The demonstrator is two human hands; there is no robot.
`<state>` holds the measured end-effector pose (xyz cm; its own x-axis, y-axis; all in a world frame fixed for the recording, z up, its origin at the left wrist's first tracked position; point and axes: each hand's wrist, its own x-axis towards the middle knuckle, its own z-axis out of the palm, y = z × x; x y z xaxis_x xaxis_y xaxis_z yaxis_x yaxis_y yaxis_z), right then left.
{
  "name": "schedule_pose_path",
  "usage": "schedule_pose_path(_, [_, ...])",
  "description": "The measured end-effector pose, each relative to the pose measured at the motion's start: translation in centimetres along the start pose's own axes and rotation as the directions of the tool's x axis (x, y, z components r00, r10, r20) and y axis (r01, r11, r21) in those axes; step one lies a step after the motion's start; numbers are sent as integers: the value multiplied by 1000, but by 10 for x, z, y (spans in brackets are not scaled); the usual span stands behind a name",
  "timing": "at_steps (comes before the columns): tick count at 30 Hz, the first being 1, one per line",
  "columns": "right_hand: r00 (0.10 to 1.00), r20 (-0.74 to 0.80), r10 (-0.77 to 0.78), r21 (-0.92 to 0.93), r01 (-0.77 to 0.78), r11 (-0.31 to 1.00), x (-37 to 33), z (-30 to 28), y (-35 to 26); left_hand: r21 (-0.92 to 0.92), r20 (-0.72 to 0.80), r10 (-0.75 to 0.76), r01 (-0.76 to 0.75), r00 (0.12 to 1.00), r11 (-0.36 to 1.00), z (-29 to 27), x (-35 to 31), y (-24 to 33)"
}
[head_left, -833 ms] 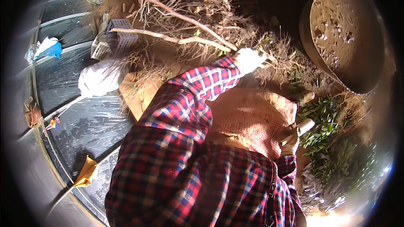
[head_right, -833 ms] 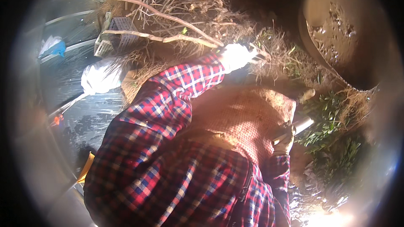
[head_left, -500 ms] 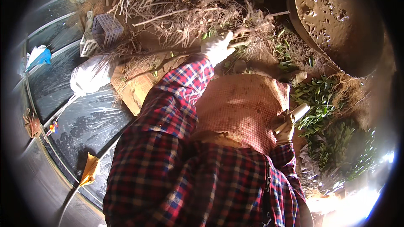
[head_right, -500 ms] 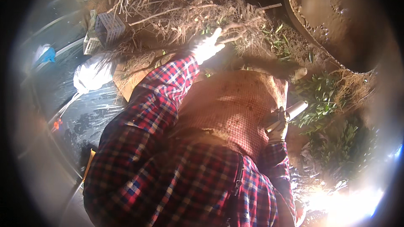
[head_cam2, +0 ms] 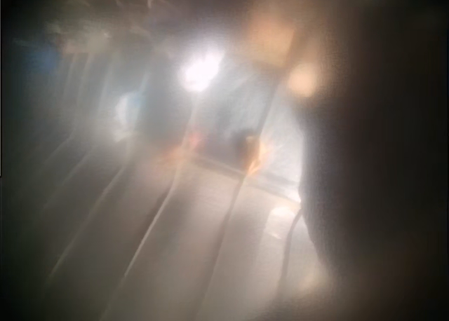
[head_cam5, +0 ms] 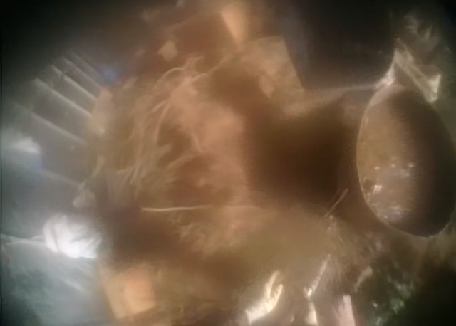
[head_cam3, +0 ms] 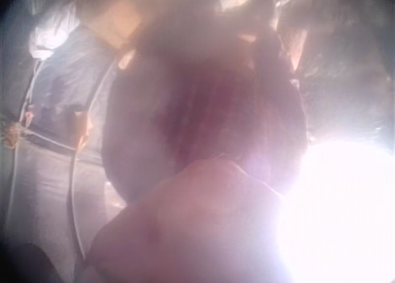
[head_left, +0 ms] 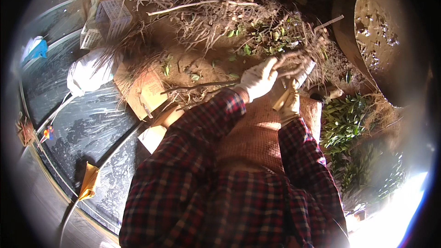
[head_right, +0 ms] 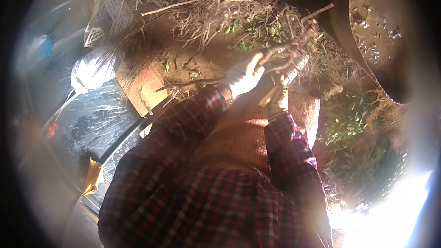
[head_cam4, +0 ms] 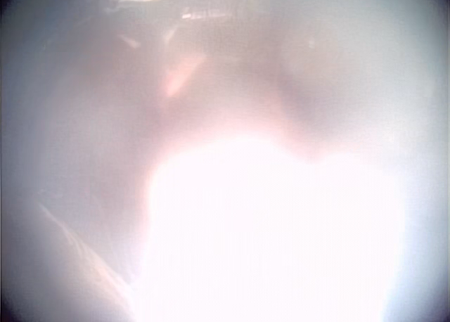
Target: The person repeatedly picks up root bundles, wraps them in plastic film using a roll, and places the wrapped bundles into a basket. The person handles the roots one at a time and continues the wrapping cycle throughout the clip.
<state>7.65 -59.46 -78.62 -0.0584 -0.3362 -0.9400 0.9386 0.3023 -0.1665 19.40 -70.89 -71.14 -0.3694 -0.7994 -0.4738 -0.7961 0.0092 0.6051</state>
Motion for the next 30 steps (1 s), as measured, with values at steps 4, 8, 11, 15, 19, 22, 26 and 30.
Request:
schedule_pose_path(4, [941, 307, 144, 75, -175, 982, 39, 5, 23, -9, -184, 169, -174, 968, 985, -1, -3, -10])
schedule_pose_path(8, [831, 514, 211, 302, -406, 862, 37, -7, 15, -8, -42, -68, 68, 997, 998, -10, 12, -41])
schedule_pose_path(11, [879, 475, 44, 369, -244, 897, 18, -13, 9, 210, -165, 52, -17, 985, 978, -27, 35, -73])
schedule_pose_path(15, [844, 535, -41, 433, -233, 871, 2, -16, 1, 302, 71, -105, 79, 992, 950, -52, 84, -110])
schedule_pose_path(19, [967, 246, -64, 416, -46, 908, -10, -31, -5, 393, -274, -105, 211, 956, 895, -101, 143, -141])
schedule_pose_path(22, [945, 318, -75, 335, -38, 941, -12, -45, -5, 919, -261, 201, 179, 944, 351, -150, 161, -166])
schedule_pose_path(26, [862, 505, -39, 470, -236, 850, -8, -56, -2, 795, -56, -329, 242, 943, 556, -181, 176, -185])
schedule_pose_path(30, [988, 111, 104, 388, -140, 911, -7, -55, -1, 678, 133, -395, 207, 909, 705, -172, 171, -189])
